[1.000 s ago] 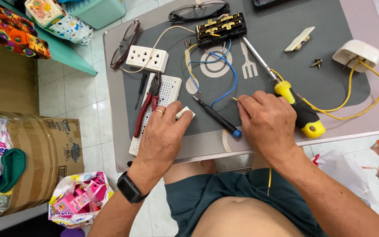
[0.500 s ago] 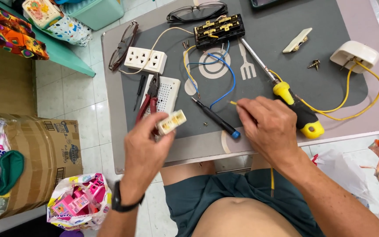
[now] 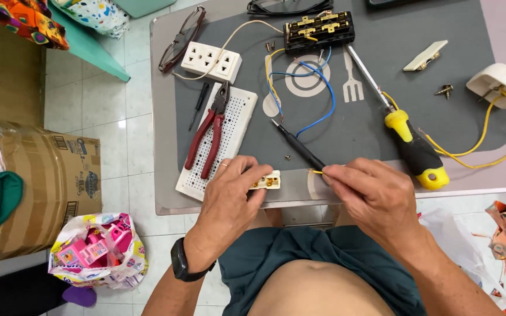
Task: The person works on a white electrical outlet, using a screwdriver to tighten screws and connect yellow wires. They manipulate the outlet and wires with their hands, occasionally using pliers to adjust the components.
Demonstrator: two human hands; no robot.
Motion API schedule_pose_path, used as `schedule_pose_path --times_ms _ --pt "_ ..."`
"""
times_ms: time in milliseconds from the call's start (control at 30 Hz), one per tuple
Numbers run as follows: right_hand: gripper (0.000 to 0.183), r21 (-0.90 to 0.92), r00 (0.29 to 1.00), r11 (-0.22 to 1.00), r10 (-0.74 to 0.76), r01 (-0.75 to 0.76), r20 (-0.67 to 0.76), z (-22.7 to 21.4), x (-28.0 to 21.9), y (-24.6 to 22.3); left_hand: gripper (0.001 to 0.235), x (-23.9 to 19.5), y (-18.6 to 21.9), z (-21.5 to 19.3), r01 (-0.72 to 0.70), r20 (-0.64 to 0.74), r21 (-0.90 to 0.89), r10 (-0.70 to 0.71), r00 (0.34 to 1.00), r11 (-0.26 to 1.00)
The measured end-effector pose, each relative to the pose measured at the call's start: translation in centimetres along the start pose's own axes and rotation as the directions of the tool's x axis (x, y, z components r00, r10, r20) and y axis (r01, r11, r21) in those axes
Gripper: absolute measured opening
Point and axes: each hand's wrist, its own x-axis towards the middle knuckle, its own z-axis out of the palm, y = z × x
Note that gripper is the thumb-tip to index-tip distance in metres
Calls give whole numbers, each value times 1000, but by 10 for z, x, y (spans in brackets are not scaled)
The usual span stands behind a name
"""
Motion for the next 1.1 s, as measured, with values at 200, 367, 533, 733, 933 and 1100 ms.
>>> schedule_pose_path --times_ms 200,367,533,733,933,1100 --pt "9 -83 997 995 47 -52 -62 -7 0 1 35 4 -5 6 -70 -44 99 75 996 993" --pt "21 -104 947 963 221 -250 -233 -46 -38 -1 34 9 15 -9 -150 -57 126 158 986 981" --pt "39 -490 942 817 179 -302 -283 -78 -51 31 17 31 15 12 -288 -119 185 313 942 939" --pt "70 -810 962 529 222 -253 -156 -62 -38 49 16 51 21 37 -313 78 578 331 940 754" --pt "51 -557 971 813 39 -169 -238 -59 -33 43 15 53 18 33 -318 182 512 261 948 798" --pt "38 320 693 749 661 -580 -288 -65 -3 3 23 57 1 48 -312 -21 419 353 936 853"
